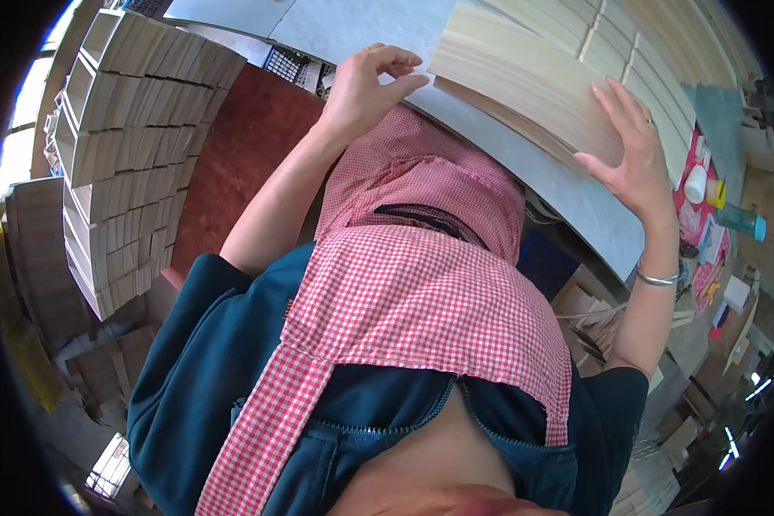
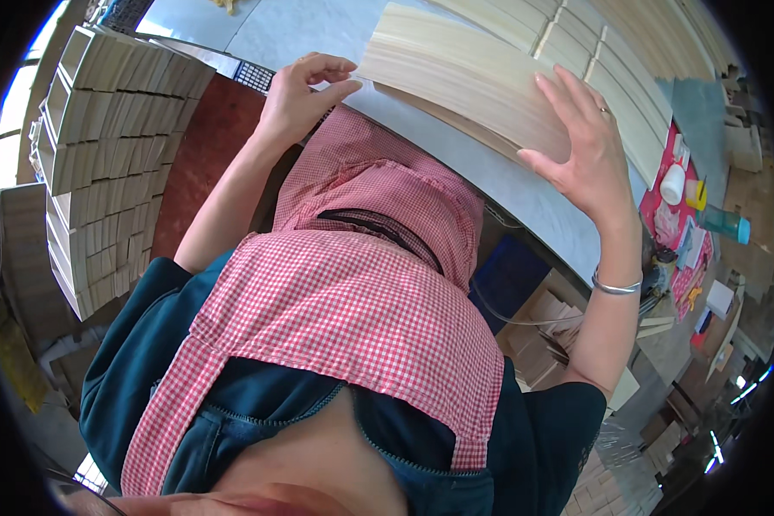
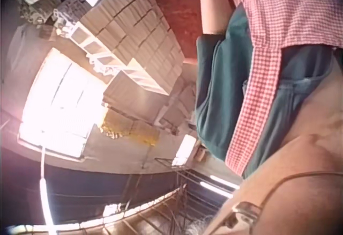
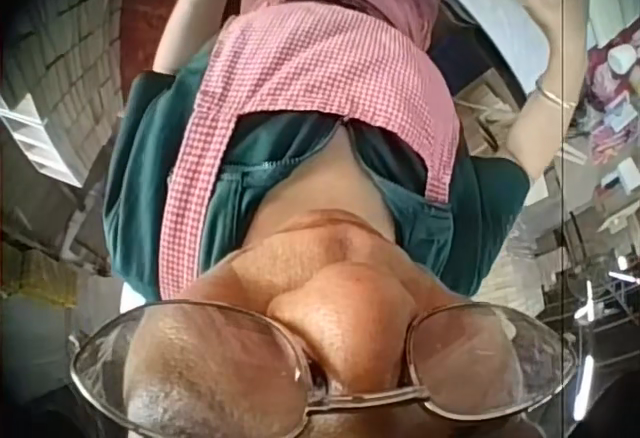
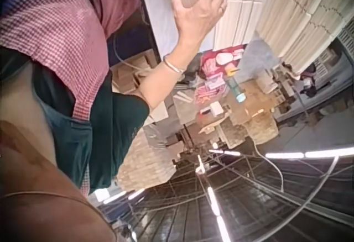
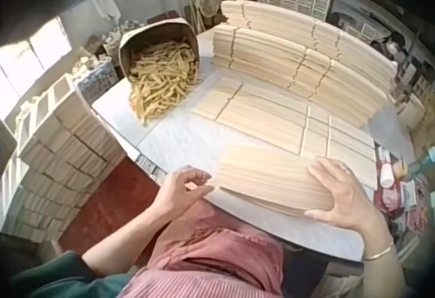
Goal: Assembling wooden boxes by applying glue to frames and securing panels with a pneumatic nailer.
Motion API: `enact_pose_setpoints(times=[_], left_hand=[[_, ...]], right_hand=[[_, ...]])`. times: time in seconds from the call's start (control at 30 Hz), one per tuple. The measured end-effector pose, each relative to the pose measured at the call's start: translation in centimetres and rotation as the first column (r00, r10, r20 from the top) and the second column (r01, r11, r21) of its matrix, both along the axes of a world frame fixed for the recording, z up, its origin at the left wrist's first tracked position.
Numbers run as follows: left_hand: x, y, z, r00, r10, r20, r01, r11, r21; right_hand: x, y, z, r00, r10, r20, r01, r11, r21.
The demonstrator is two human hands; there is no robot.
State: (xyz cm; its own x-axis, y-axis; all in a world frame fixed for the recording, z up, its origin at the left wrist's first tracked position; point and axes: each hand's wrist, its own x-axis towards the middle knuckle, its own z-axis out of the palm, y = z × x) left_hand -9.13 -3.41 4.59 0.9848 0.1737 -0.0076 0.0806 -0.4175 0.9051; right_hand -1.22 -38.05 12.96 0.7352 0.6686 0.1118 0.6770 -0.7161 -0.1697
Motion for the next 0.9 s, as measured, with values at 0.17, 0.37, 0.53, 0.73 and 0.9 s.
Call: enact_pose_setpoints(times=[0.17, 0.37, 0.53, 0.73, 0.9], left_hand=[[0.9, -0.5, -0.8, 0.991, -0.081, 0.106, 0.049, 0.961, 0.272], [1.7, -1.4, 0.0, 0.996, -0.061, 0.071, 0.037, 0.954, 0.296], [1.5, -1.4, -0.5, 0.989, -0.076, 0.124, 0.028, 0.936, 0.35], [1.9, -1.5, -0.3, 0.977, -0.117, 0.176, 0.029, 0.9, 0.435], [1.8, -1.4, -0.6, 0.969, -0.15, 0.195, 0.036, 0.871, 0.49]], right_hand=[[0.6, -0.3, -0.5, 1.0, 0.011, -0.022, -0.011, 0.999, -0.035], [0.7, -1.0, -1.6, 0.997, -0.033, -0.073, 0.029, 0.998, -0.052], [0.6, -1.3, -3.0, 0.997, -0.054, -0.057, 0.051, 0.998, -0.044], [0.9, -1.7, -4.2, 0.999, -0.036, -0.003, 0.036, 0.998, -0.06], [1.1, -1.4, -4.9, 0.994, 0.003, 0.108, 0.0, 0.999, -0.036]])
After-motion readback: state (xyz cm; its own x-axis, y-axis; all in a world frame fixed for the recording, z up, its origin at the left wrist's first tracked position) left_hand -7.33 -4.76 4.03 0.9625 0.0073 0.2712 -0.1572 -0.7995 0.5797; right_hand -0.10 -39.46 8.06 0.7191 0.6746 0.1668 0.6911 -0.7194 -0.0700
